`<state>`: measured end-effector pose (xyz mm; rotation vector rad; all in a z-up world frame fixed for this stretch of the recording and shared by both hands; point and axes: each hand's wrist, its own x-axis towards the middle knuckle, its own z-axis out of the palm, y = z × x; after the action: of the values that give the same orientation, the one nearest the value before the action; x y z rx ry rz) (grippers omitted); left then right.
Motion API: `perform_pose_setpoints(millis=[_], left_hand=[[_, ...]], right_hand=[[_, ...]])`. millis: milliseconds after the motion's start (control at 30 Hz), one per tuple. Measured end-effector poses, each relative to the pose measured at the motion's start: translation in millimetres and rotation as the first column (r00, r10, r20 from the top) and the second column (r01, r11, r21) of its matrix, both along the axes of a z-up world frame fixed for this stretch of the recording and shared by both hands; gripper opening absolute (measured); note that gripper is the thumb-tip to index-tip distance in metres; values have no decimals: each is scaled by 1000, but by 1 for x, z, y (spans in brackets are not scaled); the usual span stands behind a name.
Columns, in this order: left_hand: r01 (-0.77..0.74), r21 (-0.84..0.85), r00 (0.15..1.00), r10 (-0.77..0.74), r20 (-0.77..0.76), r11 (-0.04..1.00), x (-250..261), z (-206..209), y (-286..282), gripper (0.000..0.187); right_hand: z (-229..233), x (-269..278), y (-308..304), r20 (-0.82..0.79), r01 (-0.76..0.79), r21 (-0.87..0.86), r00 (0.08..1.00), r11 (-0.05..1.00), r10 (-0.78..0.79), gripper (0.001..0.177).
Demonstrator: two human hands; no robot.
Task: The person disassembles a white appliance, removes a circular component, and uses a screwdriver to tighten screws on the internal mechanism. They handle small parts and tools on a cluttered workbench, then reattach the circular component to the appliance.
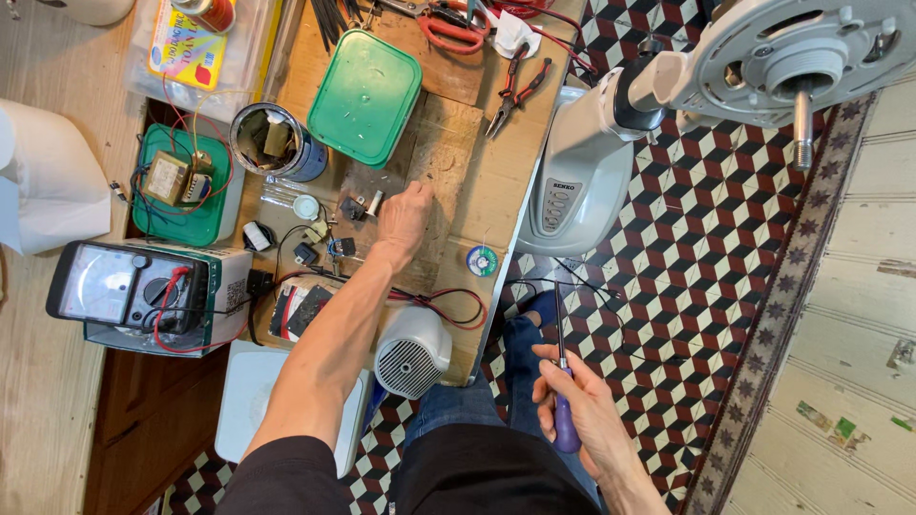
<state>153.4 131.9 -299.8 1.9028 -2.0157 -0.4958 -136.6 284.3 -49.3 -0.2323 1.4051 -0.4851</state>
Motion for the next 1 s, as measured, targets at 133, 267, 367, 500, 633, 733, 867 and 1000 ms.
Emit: perform_pose_setpoints(millis=[133, 267, 367, 500, 633, 733, 867, 1000], left_hand=[[-24, -28, 999, 24, 22, 999, -3, 1, 3, 12], [-192, -11, 968, 187, -165, 981, -9, 9, 22, 8], [-412, 125, 836, 429, -342, 903, -12, 16, 30, 17], [-493, 196, 777, 530, -340, 848, -17, 22, 29, 22], [-492, 284, 747, 567, -347, 823, -32, 22, 20, 29], [-498, 189, 766, 532, -361, 846, -40, 20, 10, 33], [-413, 130, 854, 433, -288, 902, -32, 13, -2, 26], [-339, 110, 911, 356, -209, 934, -22, 12, -8, 14]], right_hand=[[-4, -1, 1, -19, -53, -49, 998, 997, 52, 47], [-4, -6, 4, -36, -70, -74, 997, 995, 68, 47], [-5, -11, 6, -62, -79, -48, 995, 996, 76, 46], [-9, -16, 9, -72, -79, -30, 994, 996, 77, 46], [-12, -18, 10, -74, -78, -48, 994, 996, 75, 46], [-12, -21, 10, -89, -69, -39, 994, 997, 66, 45], [-13, -25, 11, -90, -49, -53, 995, 997, 45, 46], [-12, -27, 13, -96, -38, -45, 995, 998, 33, 47]])
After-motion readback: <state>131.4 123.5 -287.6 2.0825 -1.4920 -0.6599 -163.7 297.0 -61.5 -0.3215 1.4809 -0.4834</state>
